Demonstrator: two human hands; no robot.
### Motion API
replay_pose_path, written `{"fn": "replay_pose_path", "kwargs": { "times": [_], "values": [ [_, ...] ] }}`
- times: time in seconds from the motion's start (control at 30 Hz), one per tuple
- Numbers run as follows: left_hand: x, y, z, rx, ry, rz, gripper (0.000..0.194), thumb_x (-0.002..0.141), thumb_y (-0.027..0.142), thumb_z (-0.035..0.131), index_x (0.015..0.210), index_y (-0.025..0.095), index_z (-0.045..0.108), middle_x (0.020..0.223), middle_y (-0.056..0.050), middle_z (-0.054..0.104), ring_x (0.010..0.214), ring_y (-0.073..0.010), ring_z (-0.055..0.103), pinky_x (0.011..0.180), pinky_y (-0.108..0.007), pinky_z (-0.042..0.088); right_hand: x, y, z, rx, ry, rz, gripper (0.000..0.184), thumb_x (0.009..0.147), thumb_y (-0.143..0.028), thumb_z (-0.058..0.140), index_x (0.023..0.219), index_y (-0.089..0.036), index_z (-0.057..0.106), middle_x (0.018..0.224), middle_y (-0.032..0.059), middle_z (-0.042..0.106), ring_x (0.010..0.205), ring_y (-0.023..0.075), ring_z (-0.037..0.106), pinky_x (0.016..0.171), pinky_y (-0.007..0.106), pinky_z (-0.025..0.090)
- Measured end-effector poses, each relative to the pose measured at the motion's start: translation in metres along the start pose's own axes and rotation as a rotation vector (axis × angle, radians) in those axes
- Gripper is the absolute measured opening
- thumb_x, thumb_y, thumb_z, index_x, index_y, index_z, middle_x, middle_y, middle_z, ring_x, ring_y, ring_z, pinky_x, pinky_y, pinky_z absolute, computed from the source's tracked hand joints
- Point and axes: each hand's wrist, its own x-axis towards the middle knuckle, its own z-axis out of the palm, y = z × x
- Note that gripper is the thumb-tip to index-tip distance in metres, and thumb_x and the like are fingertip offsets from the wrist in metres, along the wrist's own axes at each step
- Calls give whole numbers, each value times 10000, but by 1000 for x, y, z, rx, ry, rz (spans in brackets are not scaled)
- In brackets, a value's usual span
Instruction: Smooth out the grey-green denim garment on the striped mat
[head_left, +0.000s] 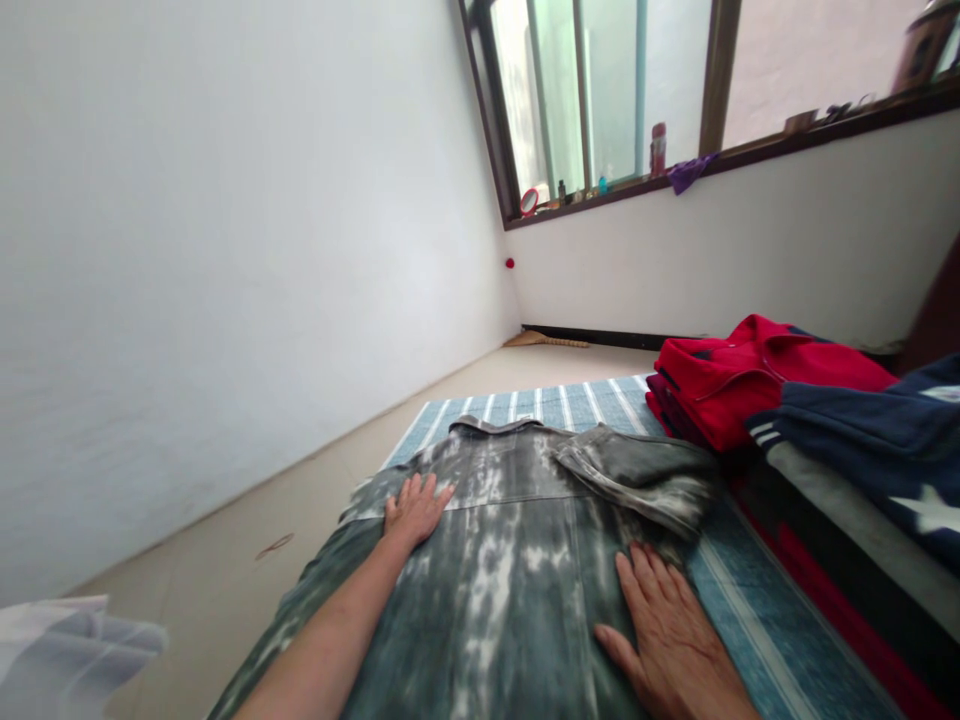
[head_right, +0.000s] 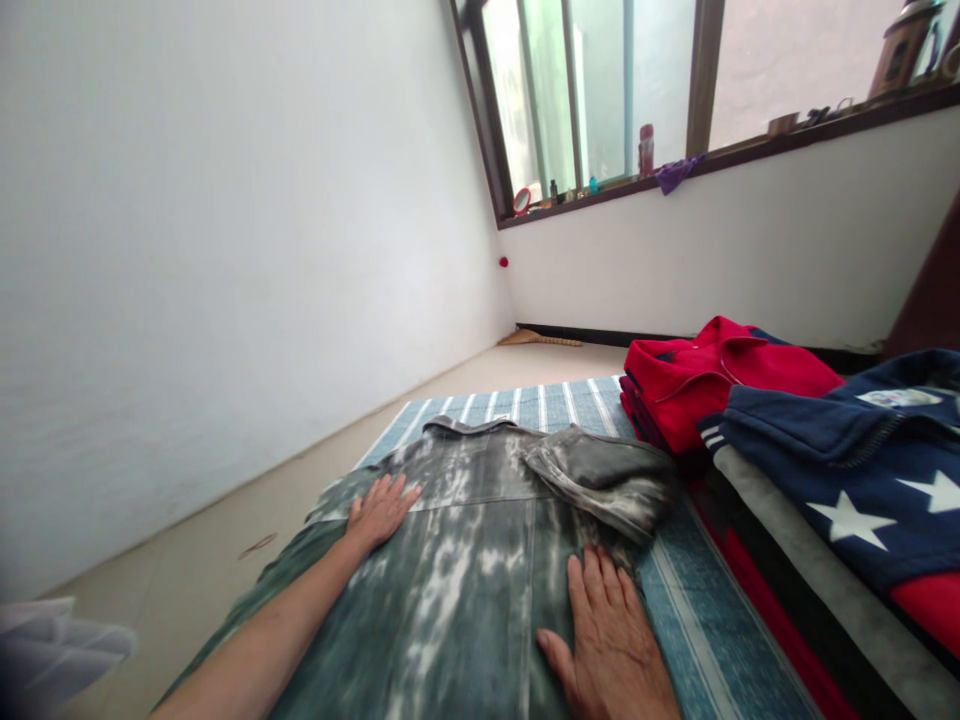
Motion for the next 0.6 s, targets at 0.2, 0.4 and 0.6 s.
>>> {"fn": "replay_pose_path", "kwargs": {
  "times": [0.2, 0.4, 0.6],
  "values": [
    [-5, 4, -5, -33, -38, -36, 655, 902, 564, 220, 1446, 209, 303, 1541, -137, 240, 1417, -294, 191, 1087, -535, 199, -2, 2, 4, -22, 42, -27, 676, 859, -602, 460, 1315, -110, 541, 1411, 169, 422, 1312, 346, 374, 1065, 511, 335],
    [-10, 7, -6, -58, -32, -54, 659, 905, 579, 229, 1439, 204, 321, 1540, -133, 244, 1421, -287, 178, 1092, -525, 197, -3, 4, 11, -46, 84, -42, 680, 841, -611, 481, 1290, -106, 565, 1388, 174, 456, 1295, 351, 401, 1056, 511, 344],
    [-14, 8, -6, -75, -13, -50, 657, 917, 572, 210, 1436, 186, 328, 1539, -135, 244, 1419, -277, 186, 1097, -521, 187, -4, 8, 17, -55, 125, -71, 710, 830, -648, 460, 1261, -100, 590, 1364, 183, 482, 1269, 360, 433, 1038, 515, 361]
  ]
}}
